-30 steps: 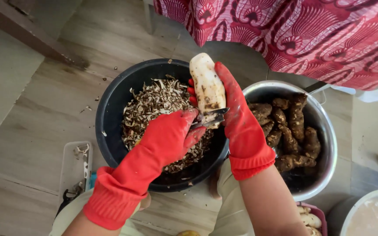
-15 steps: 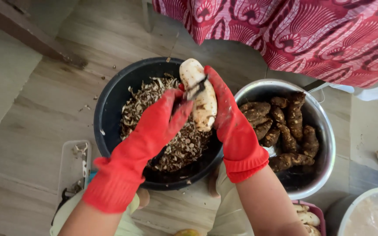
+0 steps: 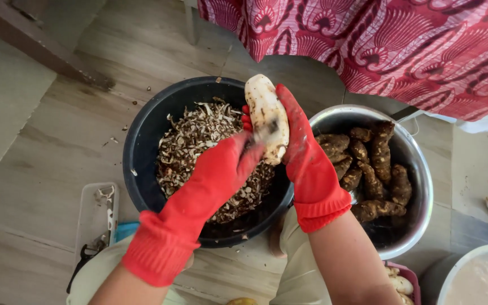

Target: Peeling root vegetables with a hand peeler and placing them in a bowl.

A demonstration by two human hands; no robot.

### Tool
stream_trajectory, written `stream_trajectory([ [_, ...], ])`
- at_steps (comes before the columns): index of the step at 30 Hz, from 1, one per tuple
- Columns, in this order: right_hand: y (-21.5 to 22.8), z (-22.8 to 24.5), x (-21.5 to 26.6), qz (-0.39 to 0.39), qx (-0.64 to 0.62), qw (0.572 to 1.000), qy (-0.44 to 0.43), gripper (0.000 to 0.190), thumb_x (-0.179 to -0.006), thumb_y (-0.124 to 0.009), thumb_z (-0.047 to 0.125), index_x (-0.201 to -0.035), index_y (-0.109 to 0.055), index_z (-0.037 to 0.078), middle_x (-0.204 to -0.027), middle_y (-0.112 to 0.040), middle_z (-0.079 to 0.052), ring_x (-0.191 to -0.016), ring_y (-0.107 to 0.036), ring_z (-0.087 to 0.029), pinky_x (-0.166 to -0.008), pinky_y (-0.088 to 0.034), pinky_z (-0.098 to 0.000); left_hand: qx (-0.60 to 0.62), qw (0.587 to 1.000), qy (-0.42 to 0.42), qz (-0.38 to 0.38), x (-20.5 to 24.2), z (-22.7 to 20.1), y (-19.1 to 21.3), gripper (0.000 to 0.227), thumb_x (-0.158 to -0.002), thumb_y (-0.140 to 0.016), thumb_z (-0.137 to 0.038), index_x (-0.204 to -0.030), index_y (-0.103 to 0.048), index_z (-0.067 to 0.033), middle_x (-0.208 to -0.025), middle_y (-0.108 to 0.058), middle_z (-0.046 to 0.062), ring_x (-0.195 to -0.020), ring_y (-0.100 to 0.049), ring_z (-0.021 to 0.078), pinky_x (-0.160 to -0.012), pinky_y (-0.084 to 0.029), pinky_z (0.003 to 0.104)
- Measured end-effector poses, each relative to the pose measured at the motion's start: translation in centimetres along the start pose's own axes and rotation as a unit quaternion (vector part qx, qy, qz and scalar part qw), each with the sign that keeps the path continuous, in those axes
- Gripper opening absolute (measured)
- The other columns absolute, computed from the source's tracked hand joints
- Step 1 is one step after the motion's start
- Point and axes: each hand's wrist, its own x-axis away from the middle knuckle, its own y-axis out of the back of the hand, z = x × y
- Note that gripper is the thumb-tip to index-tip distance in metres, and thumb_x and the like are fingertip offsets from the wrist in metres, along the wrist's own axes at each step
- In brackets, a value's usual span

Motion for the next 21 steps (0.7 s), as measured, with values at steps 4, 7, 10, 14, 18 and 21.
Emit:
stream_trajectory([
  [4, 0.8, 0.0, -0.1, 0.110, -0.098, 0.987, -0.059, 0.068, -0.090, -0.067, 0.048, -0.114, -0.066, -0.016, -0.111, -0.069, -0.034, -0.104, -0.070, -0.045, -0.096, -0.058, -0.0514, 0.205, 0.978, 0.005, -0.045, 2.3, -1.3, 1.4, 0.064, -0.100, -0.036, -0.058, -0.142, -0.052, -0.0140, -0.128, -0.071, 0.020, -0.123, -0.065, 0.0409, -0.101, -0.053, 0.053],
  [7, 2.0, 0.6, -1.0, 0.188, -0.162, 0.965, -0.084, 0.072, -0.094, -0.063, 0.051, -0.120, -0.065, -0.016, -0.121, -0.066, -0.035, -0.114, -0.067, -0.047, -0.103, -0.055, -0.0528, 0.126, 0.991, -0.021, 0.045, 3.8, -1.8, 3.2, 0.058, -0.101, -0.036, -0.054, -0.145, -0.056, -0.0215, -0.122, -0.075, 0.013, -0.114, -0.072, 0.0342, -0.099, -0.058, 0.049],
  [10, 3.0, 0.2, -1.1, 0.236, -0.111, 0.956, -0.132, 0.072, -0.094, -0.060, 0.057, -0.128, -0.064, -0.007, -0.126, -0.067, -0.028, -0.113, -0.069, -0.042, -0.096, -0.054, -0.0618, 0.027, 0.995, -0.093, 0.026, 3.8, -2.1, 3.5, 0.063, -0.100, -0.047, -0.051, -0.151, -0.050, -0.0142, -0.136, -0.066, 0.020, -0.123, -0.062, 0.0437, -0.101, -0.052, 0.057],
  [14, 1.2, -0.9, 1.0, 0.265, -0.068, 0.959, -0.073, 0.055, -0.101, -0.057, 0.034, -0.130, -0.057, -0.012, -0.112, -0.071, -0.025, -0.099, -0.071, -0.034, -0.087, -0.061, -0.0405, 0.093, 0.995, -0.031, -0.020, 2.8, -2.3, 3.2, 0.057, -0.101, -0.044, -0.053, -0.146, -0.051, -0.0199, -0.126, -0.071, 0.017, -0.117, -0.066, 0.0395, -0.102, -0.054, 0.054],
  [18, 2.4, -0.3, -0.7, 0.335, -0.135, 0.915, -0.177, 0.061, -0.103, -0.055, 0.037, -0.140, -0.050, -0.010, -0.127, -0.065, -0.027, -0.095, -0.071, -0.036, -0.078, -0.064, -0.0397, 0.291, 0.954, -0.053, -0.044, 1.9, -1.7, 2.0, 0.059, -0.104, -0.037, -0.045, -0.145, -0.052, -0.0058, -0.130, -0.070, 0.018, -0.121, -0.068, 0.0296, -0.102, -0.056, 0.043],
  [21, 0.8, -0.7, 0.5, 0.169, -0.107, 0.978, -0.066, 0.068, -0.085, -0.070, 0.059, -0.118, -0.072, 0.000, -0.112, -0.074, -0.021, -0.101, -0.075, -0.030, -0.090, -0.061, -0.0386, 0.060, 0.994, -0.067, 0.070, 4.9, -4.1, 5.7, 0.068, -0.104, -0.037, -0.053, -0.154, -0.045, -0.0086, -0.133, -0.066, 0.024, -0.118, -0.071, 0.0341, -0.104, -0.055, 0.045],
])
